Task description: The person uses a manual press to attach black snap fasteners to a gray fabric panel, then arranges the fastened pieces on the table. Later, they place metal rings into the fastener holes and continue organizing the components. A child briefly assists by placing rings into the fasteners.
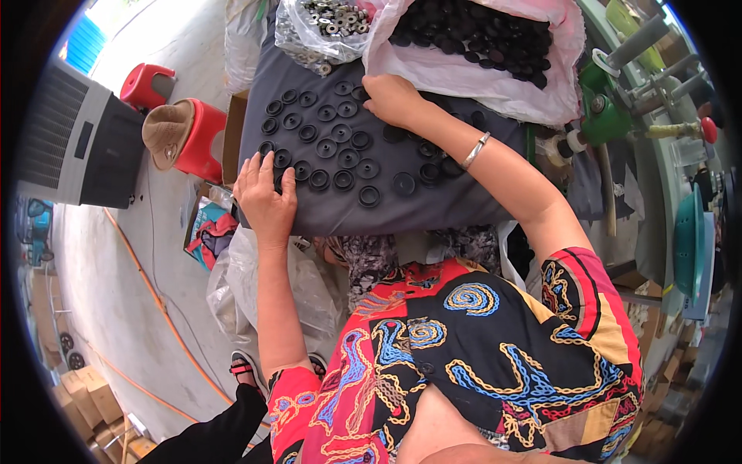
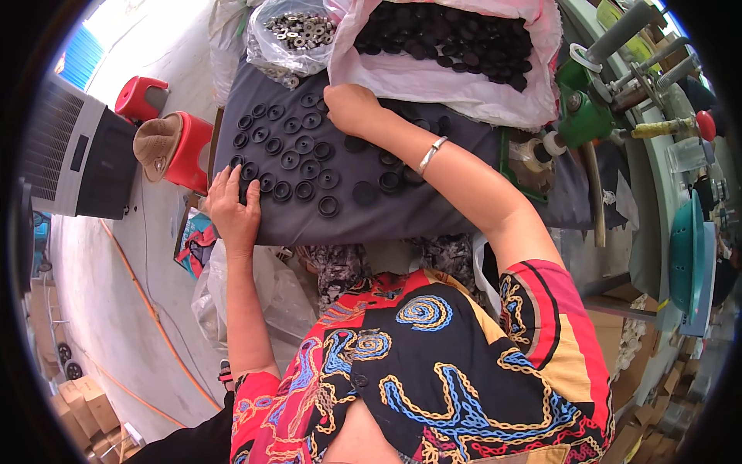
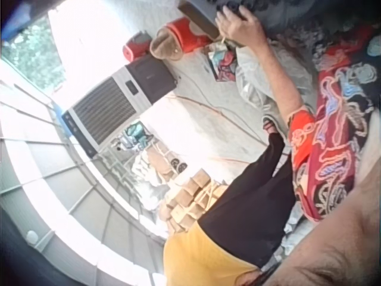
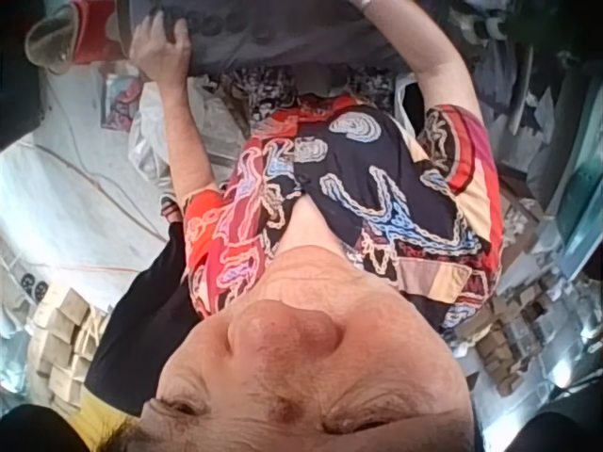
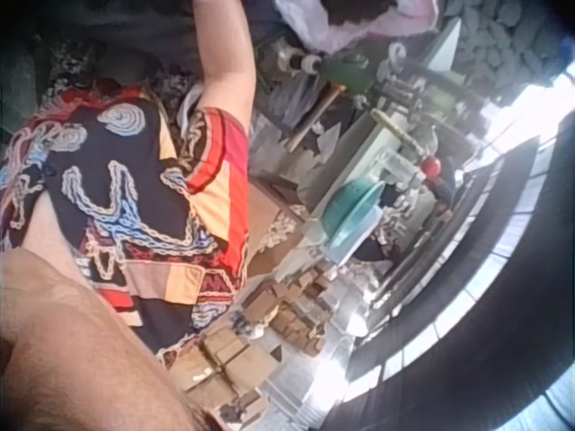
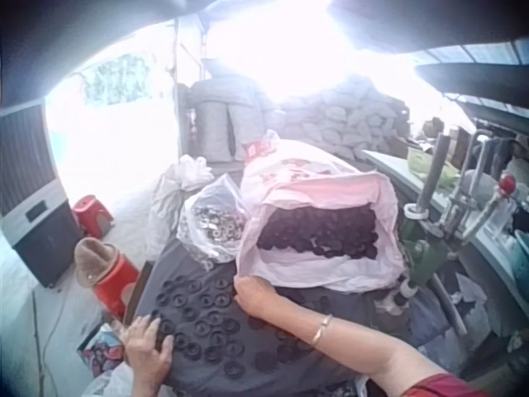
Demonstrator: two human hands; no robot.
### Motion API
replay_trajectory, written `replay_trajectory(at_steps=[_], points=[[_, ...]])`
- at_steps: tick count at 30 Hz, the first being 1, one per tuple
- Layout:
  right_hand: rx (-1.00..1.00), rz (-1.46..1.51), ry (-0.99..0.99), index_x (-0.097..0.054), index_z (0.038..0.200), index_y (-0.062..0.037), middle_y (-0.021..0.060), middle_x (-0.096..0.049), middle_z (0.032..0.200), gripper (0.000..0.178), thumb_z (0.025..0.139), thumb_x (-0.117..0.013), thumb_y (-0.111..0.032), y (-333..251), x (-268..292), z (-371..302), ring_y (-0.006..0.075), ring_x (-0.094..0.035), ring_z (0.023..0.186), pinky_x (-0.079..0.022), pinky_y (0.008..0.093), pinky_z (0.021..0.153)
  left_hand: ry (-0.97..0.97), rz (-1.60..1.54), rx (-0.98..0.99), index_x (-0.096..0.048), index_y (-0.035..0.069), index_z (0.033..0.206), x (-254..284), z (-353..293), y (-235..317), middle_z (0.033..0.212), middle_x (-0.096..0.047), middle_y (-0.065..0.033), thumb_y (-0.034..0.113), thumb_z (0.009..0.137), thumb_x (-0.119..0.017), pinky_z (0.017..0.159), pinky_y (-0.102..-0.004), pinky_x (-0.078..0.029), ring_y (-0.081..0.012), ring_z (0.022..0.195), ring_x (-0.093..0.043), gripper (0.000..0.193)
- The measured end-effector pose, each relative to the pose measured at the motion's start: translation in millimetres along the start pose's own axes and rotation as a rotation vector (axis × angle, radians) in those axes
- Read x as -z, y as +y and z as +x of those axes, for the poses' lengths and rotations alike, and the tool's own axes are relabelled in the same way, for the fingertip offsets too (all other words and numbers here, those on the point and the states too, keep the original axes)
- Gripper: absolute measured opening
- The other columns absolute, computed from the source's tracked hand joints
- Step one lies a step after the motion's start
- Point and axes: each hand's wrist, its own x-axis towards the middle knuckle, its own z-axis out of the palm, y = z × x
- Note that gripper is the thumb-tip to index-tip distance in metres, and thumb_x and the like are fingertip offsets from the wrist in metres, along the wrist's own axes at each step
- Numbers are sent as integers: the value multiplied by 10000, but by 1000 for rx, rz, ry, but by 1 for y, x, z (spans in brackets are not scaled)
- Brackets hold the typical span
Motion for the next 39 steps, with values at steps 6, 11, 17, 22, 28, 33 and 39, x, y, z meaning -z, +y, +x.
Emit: replay_trajectory(at_steps=[6,11,17,22,28,33,39], points=[[21,11,-4,-615,910,-13,202,-671,944,127,822,-557,-85,-6,-5,12,374,-648,918,-516,466,782,-6,-57,19,-664,38,1111,-2,1,0,1189,-623,-165,240,800,-707,1007,-463,-366,-349,1157,-545,373],[-29,81,32,-630,927,-29,195,-674,949,129,826,-583,-94,-3,-1,6,366,-647,932,-510,448,798,3,-77,26,-675,33,1083,-1,0,0,1177,-629,-166,226,794,-706,1000,-454,-374,-346,1141,-555,349],[18,446,34,-693,949,-45,195,-675,952,184,802,-636,-140,23,1,-2,361,-644,943,-508,444,815,13,-79,36,-682,30,1063,-3,0,0,1162,-638,-167,210,790,-706,993,-446,-379,-339,1131,-562,328],[86,-23,-5,-696,911,-28,197,-678,914,171,798,-645,-146,17,7,-5,348,-650,935,-519,432,792,15,-86,50,-685,30,1059,-3,1,1,1161,-640,-163,209,790,-702,993,-446,-379,-333,1128,-565,324],[115,-53,103,-681,946,-32,163,-632,916,260,788,-697,-238,16,1,-5,374,-622,892,-500,461,776,16,-56,11,-680,22,1067,-2,2,1,1166,-635,-177,189,811,-690,963,-424,-419,-329,1090,-587,306],[310,-97,35,-681,951,-64,98,-616,930,292,764,-723,-285,16,26,-44,314,-591,931,-481,428,790,25,-66,34,-682,24,1060,-2,0,1,1159,-641,-165,201,799,-694,979,-432,-396,-328,1112,-574,315],[482,-299,-11,-690,857,-107,39,-607,927,264,726,-752,-327,13,21,-68,242,-556,995,-437,387,811,22,-73,37,-684,26,1049,-6,0,0,1152,-644,-161,215,796,-693,986,-436,-387,-328,1121,-570,316]])
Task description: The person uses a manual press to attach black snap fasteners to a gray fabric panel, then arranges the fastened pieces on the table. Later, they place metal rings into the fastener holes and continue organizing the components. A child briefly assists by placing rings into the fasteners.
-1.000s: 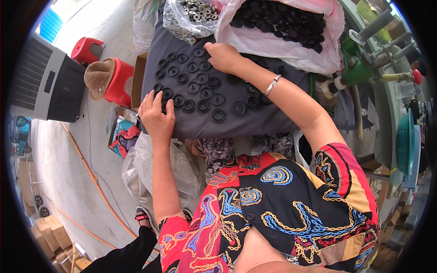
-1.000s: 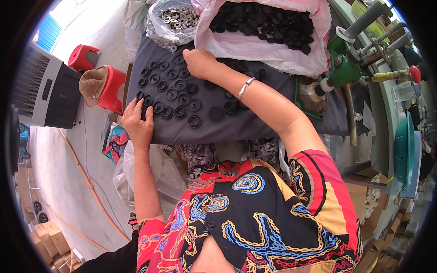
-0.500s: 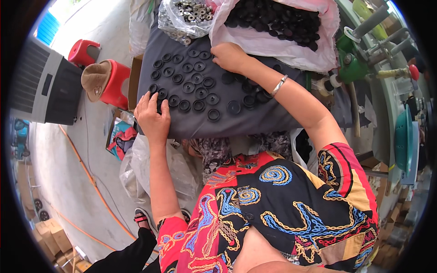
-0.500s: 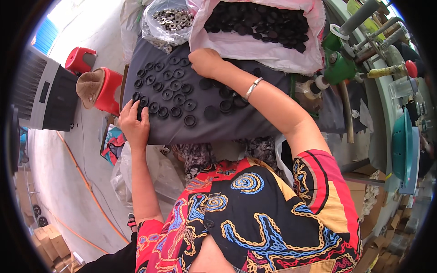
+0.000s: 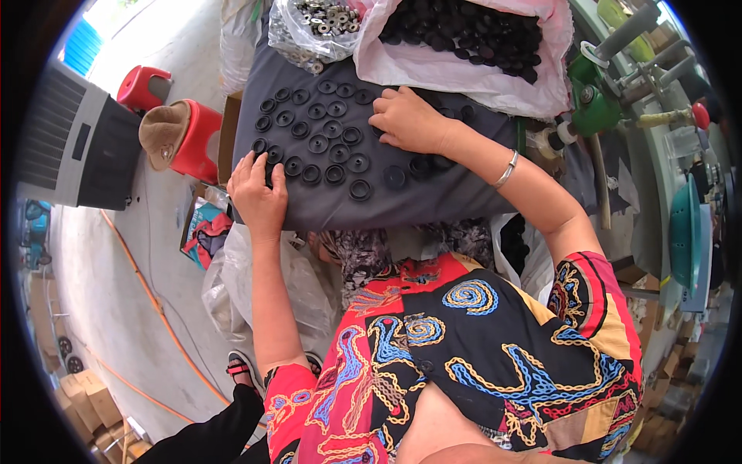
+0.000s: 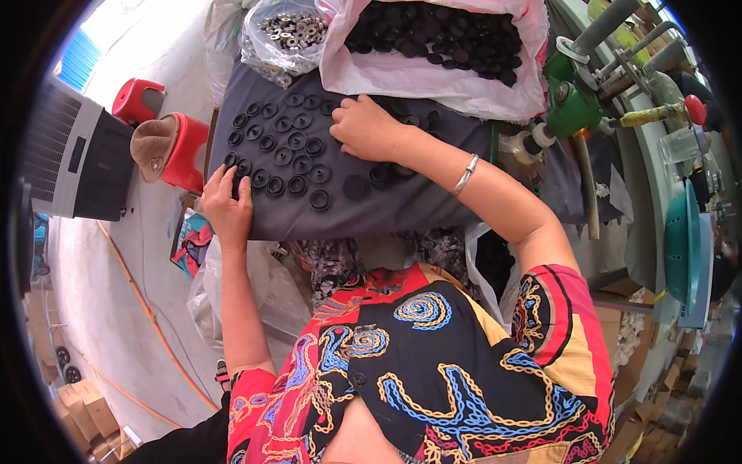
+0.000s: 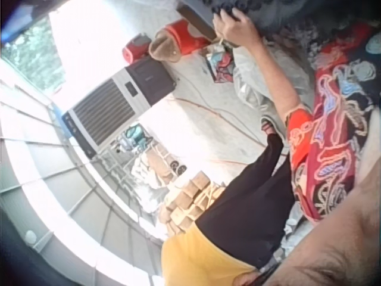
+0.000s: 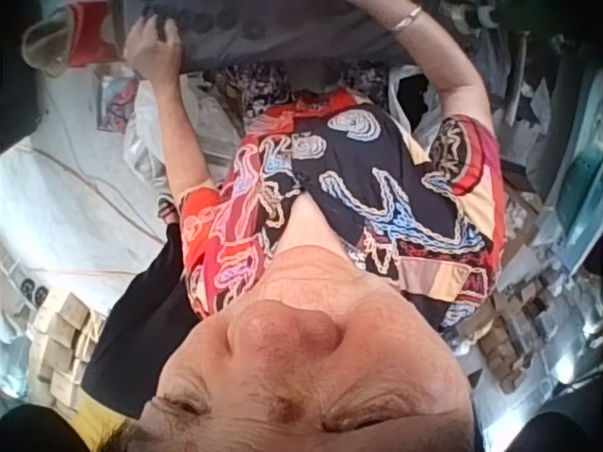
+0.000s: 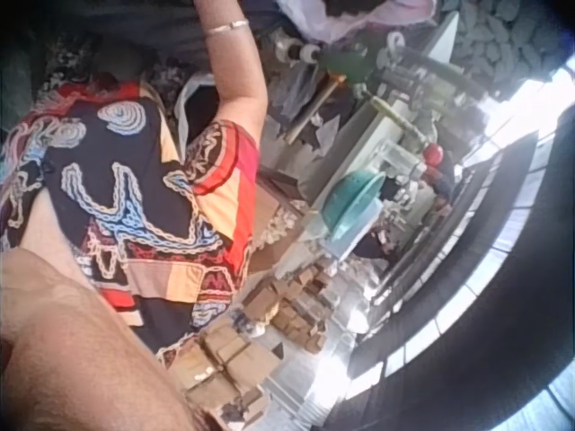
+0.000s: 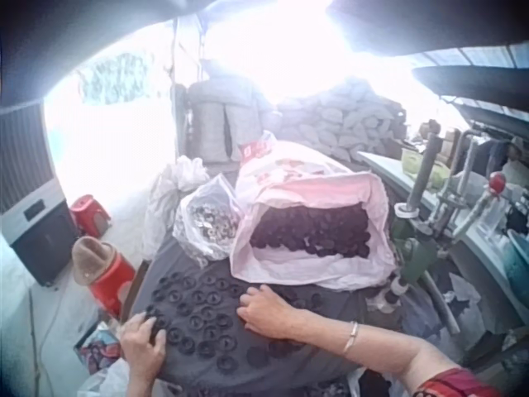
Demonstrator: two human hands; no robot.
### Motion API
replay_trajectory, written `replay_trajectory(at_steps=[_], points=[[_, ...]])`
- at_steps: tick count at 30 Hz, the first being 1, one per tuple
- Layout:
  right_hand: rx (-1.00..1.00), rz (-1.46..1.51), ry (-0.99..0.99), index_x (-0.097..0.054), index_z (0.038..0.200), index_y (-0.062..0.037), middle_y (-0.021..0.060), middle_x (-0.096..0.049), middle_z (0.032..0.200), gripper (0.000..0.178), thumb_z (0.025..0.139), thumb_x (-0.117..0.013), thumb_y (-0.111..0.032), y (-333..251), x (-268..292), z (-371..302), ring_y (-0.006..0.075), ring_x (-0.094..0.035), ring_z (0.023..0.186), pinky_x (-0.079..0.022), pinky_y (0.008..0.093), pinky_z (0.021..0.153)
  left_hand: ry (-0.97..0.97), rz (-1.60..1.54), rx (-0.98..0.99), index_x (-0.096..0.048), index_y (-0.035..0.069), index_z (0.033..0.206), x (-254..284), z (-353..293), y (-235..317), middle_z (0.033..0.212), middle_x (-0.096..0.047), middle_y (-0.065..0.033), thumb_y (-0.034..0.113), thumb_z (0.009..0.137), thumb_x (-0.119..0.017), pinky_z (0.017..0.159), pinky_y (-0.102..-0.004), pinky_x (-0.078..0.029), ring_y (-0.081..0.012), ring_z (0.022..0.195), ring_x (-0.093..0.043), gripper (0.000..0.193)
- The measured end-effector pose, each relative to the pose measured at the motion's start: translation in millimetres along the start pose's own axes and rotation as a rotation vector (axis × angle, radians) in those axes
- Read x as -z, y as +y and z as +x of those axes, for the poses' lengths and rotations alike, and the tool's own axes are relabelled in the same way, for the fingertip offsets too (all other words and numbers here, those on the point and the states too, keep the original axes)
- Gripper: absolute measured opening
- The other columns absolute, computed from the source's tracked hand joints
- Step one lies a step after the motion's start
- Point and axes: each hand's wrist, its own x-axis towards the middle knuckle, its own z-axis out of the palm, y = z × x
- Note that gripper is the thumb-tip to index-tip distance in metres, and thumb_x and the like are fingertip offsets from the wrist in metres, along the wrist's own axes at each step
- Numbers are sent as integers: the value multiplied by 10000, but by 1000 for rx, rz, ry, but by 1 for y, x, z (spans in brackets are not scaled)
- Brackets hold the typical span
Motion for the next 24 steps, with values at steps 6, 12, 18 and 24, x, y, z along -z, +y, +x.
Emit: replay_trajectory(at_steps=[6,12,18,24], points=[[-39,161,-29,-670,935,-93,31,-579,900,298,719,-767,-274,-7,-7,20,232,-536,966,-420,380,812,2,23,-20,-687,21,1050,1,1,1,1147,-645,-175,210,812,-690,961,-428,-416,-329,1092,-588,305],[-11,125,62,-649,880,-93,33,-589,869,284,712,-767,-289,-16,-9,27,226,-554,904,-418,369,791,1,23,-26,-687,22,1056,3,1,2,1152,-643,-178,195,814,-691,949,-421,-429,-325,1079,-595,298],[107,26,93,-639,860,-104,11,-593,804,280,704,-770,-296,-15,-12,30,212,-565,869,-418,367,789,9,30,-26,-688,27,1050,2,0,1,1146,-646,-168,186,806,-698,940,-416,-432,-322,1068,-597,291],[3,113,88,-665,958,-113,30,-609,865,322,722,-763,-308,-7,2,24,219,-579,921,-421,371,809,17,27,-28,-689,28,1045,2,1,1,1142,-647,-167,182,802,-701,938,-415,-433,-324,1064,-599,288]])
